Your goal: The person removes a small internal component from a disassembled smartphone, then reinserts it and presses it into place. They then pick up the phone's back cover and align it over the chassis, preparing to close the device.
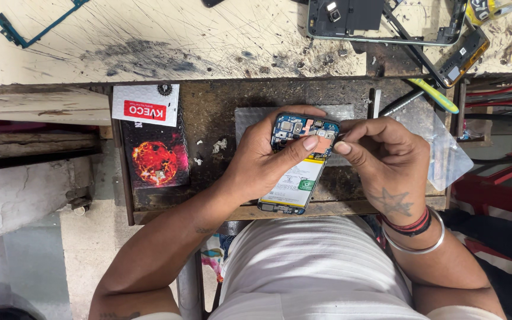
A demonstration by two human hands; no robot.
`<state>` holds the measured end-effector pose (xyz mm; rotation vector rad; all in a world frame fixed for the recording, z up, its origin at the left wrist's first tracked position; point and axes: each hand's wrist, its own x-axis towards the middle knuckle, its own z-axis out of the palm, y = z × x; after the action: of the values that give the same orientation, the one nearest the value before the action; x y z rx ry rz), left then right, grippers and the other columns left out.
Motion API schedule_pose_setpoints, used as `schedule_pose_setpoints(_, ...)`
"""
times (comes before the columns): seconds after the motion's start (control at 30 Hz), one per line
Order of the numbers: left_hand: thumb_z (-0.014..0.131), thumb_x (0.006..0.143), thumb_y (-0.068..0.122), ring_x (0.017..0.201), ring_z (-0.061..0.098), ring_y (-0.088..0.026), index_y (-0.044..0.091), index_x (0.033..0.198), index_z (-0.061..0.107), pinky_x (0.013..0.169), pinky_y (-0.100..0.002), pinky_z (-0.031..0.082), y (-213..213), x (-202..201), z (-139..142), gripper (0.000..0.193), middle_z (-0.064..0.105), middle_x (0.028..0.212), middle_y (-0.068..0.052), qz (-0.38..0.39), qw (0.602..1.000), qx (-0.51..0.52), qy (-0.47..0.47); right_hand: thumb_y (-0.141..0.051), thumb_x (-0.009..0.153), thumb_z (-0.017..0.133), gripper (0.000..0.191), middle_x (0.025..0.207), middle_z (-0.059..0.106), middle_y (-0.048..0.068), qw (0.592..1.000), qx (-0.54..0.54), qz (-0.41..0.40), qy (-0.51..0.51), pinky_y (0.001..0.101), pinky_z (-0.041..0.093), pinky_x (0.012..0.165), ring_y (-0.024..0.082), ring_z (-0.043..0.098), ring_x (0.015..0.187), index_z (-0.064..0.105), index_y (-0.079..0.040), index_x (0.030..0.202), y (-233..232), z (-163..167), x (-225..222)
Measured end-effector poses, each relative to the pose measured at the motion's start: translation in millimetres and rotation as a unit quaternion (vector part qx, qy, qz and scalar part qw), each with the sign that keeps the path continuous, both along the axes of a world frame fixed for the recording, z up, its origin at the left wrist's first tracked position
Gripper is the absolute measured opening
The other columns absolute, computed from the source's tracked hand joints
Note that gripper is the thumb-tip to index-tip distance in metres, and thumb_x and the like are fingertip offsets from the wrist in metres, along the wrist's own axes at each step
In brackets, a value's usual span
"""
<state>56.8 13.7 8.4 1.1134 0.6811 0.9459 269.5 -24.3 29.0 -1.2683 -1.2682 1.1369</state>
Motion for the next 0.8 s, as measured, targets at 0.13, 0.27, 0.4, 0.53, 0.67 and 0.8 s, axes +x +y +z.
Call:
schedule_pose_setpoints(0.13, 0.066, 0.106, 0.025, 0.11, 0.072, -0.011, 0.003, 0.136, 0.06, 0.096, -0.028, 0.06, 0.1, 0.5, -1.9, 0.038, 0.074, 0.118, -0.007, 0.001, 1.0, -0.015, -0.015, 0.004, 0.098, 0.072, 0.01, 0.115, 0.073, 0.015, 0.998, -0.016, 0.0, 0.068, 0.0299, 0.061, 0.095, 0.016, 0.072, 0.103, 0.064, 0.002, 0.105, -2.8, 0.3, 3.9)
schedule_pose_setpoints(0.27, 0.066, 0.107, 0.026, 0.109, 0.071, -0.011, 0.003, 0.136, 0.061, 0.096, -0.028, 0.059, -0.6, 1.2, -4.5, 0.037, 0.074, 0.118, -0.007, 0.024, 1.0, 0.007, 0.007, 0.001, 0.105, 0.07, 0.012, 0.105, 0.074, 0.015, 0.998, 0.017, 0.016, 0.057, 0.0285, 0.06, 0.094, 0.015, 0.073, 0.098, 0.06, 0.0, 0.11, -7.4, 1.1, 7.9)
schedule_pose_setpoints(0.4, 0.067, 0.106, 0.026, 0.107, 0.07, -0.01, 0.003, 0.135, 0.059, 0.094, -0.027, 0.059, -1.9, 3.6, -5.8, 0.038, 0.073, 0.115, -0.006, 0.041, 0.999, 0.01, 0.022, -0.005, 0.105, 0.069, 0.023, 0.095, 0.07, 0.008, 0.999, -0.033, 0.018, 0.028, 0.0246, 0.056, 0.086, 0.011, 0.069, 0.09, 0.057, 0.0, 0.123, -4.5, -0.1, 11.2)
schedule_pose_setpoints(0.53, 0.068, 0.107, 0.027, 0.106, 0.068, -0.008, 0.003, 0.134, 0.058, 0.094, -0.026, 0.058, -3.2, 3.1, -5.1, 0.037, 0.073, 0.114, -0.005, 0.044, 0.997, 0.042, 0.041, -0.007, 0.099, 0.069, 0.03, 0.091, 0.067, 0.002, 0.994, -0.085, 0.063, 0.011, 0.0228, 0.053, 0.078, 0.008, 0.064, 0.085, 0.063, 0.005, 0.127, 3.0, -3.9, 7.4)
schedule_pose_setpoints(0.67, 0.067, 0.107, 0.026, 0.105, 0.068, -0.007, 0.003, 0.134, 0.057, 0.093, -0.025, 0.058, -3.7, 3.2, -4.2, 0.037, 0.074, 0.113, -0.005, 0.043, 0.997, 0.047, 0.043, -0.008, 0.1, 0.072, 0.025, 0.104, 0.07, 0.005, 0.996, -0.081, 0.039, -0.003, 0.0236, 0.054, 0.081, 0.009, 0.066, 0.092, 0.067, 0.006, 0.119, 3.8, -5.0, -2.2)
schedule_pose_setpoints(0.8, 0.066, 0.108, 0.026, 0.105, 0.069, -0.007, 0.004, 0.134, 0.056, 0.093, -0.025, 0.058, -3.8, 2.6, -3.4, 0.036, 0.073, 0.112, -0.004, 0.045, 0.997, 0.046, 0.045, -0.008, 0.097, 0.072, 0.029, 0.109, 0.075, 0.008, 0.995, -0.097, 0.014, 0.033, 0.024, 0.058, 0.087, 0.01, 0.07, 0.098, 0.066, 0.006, 0.121, 3.6, -3.2, -9.5)
